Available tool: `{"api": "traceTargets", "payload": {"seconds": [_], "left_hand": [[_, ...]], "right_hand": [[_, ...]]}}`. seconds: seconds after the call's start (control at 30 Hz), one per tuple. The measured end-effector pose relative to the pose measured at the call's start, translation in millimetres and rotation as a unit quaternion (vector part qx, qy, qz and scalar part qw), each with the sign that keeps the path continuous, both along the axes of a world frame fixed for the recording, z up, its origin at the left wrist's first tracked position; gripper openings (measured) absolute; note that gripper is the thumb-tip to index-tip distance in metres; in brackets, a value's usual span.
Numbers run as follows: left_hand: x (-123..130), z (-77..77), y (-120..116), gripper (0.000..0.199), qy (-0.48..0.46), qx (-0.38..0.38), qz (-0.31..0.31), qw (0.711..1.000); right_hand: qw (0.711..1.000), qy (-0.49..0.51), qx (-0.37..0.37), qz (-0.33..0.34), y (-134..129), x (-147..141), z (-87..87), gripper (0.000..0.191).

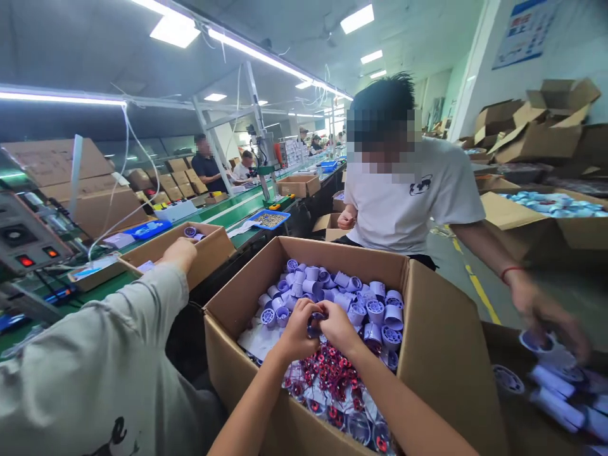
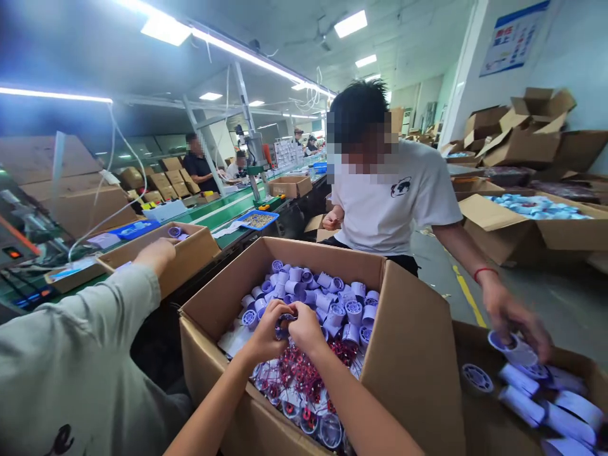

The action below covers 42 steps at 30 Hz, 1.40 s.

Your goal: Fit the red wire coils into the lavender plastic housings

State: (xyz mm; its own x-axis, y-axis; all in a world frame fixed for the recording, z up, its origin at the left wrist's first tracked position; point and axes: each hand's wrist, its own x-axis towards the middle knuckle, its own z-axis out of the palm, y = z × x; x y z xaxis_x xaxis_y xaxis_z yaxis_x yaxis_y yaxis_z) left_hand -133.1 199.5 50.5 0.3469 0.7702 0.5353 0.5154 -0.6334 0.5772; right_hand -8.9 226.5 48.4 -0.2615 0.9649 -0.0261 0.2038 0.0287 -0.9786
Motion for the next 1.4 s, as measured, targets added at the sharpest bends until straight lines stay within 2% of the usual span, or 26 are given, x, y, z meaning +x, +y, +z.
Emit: {"api": "traceTargets", "payload": {"seconds": [0.1, 0.27, 0.33, 0.43, 0.57, 0.63, 0.7, 0.8, 0.87, 0.9, 0.93, 0.97, 1.03, 1.1, 1.13, 1.2, 1.27, 1.33, 1.4], "left_hand": [[-2, 1.2, 1, 0.052, 0.026, -0.009, -0.010, 1.000], [-1, 3.1, 2, 0.049, 0.071, -0.032, -0.019, 0.997], [-1, 3.5, 2, 0.048, 0.067, -0.034, -0.013, 0.997], [0, 2.4, 3, 0.047, 0.046, -0.012, 0.007, 0.999], [1, 0.6, 4, 0.042, 0.031, 0.016, 0.046, 0.998], [3, 3.8, 5, 0.042, 0.023, 0.026, 0.058, 0.998], [7, 11.0, 10, 0.044, 0.018, 0.016, 0.033, 0.999], [11, 21.5, 31, 0.062, 0.027, -0.072, -0.055, 0.995], [15, 19.0, 52, 0.068, 0.098, -0.171, -0.075, 0.977], [18, 12.8, 63, 0.062, 0.154, -0.220, -0.068, 0.961], [22, 3.2, 73, 0.050, 0.236, -0.260, -0.055, 0.935], [27, -9.4, 80, 0.038, 0.279, -0.279, -0.054, 0.917], [41, -40.3, 87, 0.025, 0.322, -0.293, -0.059, 0.899], [55, -71.0, 85, 0.025, 0.338, -0.293, -0.055, 0.893], [61, -83.6, 83, 0.024, 0.340, -0.293, -0.048, 0.892], [68, -100.4, 80, 0.021, 0.330, -0.295, -0.034, 0.896], [66, -104.8, 83, 0.021, 0.305, -0.306, -0.020, 0.902], [52, -98.2, 90, 0.024, 0.267, -0.322, -0.005, 0.908], [29, -83.4, 96, 0.027, 0.208, -0.329, 0.019, 0.921]], "right_hand": [[0.999, -0.036, 0.011, 0.001, -2, 1, 2.8, 0.028], [0.982, -0.179, 0.063, -0.020, -11, 5, 14.4, 0.021], [0.979, -0.188, 0.070, -0.028, -15, 6, 17.0, 0.022], [0.986, -0.129, 0.090, -0.051, -19, 3, 14.3, 0.029], [0.994, 0.013, 0.086, -0.073, -17, -8, 7.0, 0.040], [0.993, 0.062, 0.076, -0.073, -13, -10, 9.5, 0.043], [0.992, 0.084, 0.069, -0.062, -9, -2, 17.1, 0.041], [0.991, 0.091, 0.059, -0.076, -9, 42, 26.0, 0.033], [0.985, 0.068, 0.049, -0.152, -18, 95, 19.6, 0.037], [0.980, 0.054, 0.052, -0.182, -25, 126, 11.2, 0.042], [0.979, 0.032, 0.043, -0.199, -33, 159, -0.3, 0.044], [0.974, -0.002, 0.026, -0.227, -43, 192, -14.0, 0.044], [0.948, -0.089, -0.001, -0.305, -63, 251, -41.7, 0.035], [0.903, -0.184, -0.016, -0.387, -81, 289, -59.5, 0.023], [0.885, -0.218, -0.010, -0.411, -86, 297, -61.7, 0.020], [0.870, -0.252, 0.028, -0.424, -89, 289, -52.4, 0.022], [0.889, -0.244, 0.092, -0.377, -80, 251, -32.1, 0.030], [0.926, -0.223, 0.147, -0.265, -61, 192, -14.2, 0.033], [0.958, -0.223, 0.153, -0.096, -37, 125, -9.8, 0.024]]}}
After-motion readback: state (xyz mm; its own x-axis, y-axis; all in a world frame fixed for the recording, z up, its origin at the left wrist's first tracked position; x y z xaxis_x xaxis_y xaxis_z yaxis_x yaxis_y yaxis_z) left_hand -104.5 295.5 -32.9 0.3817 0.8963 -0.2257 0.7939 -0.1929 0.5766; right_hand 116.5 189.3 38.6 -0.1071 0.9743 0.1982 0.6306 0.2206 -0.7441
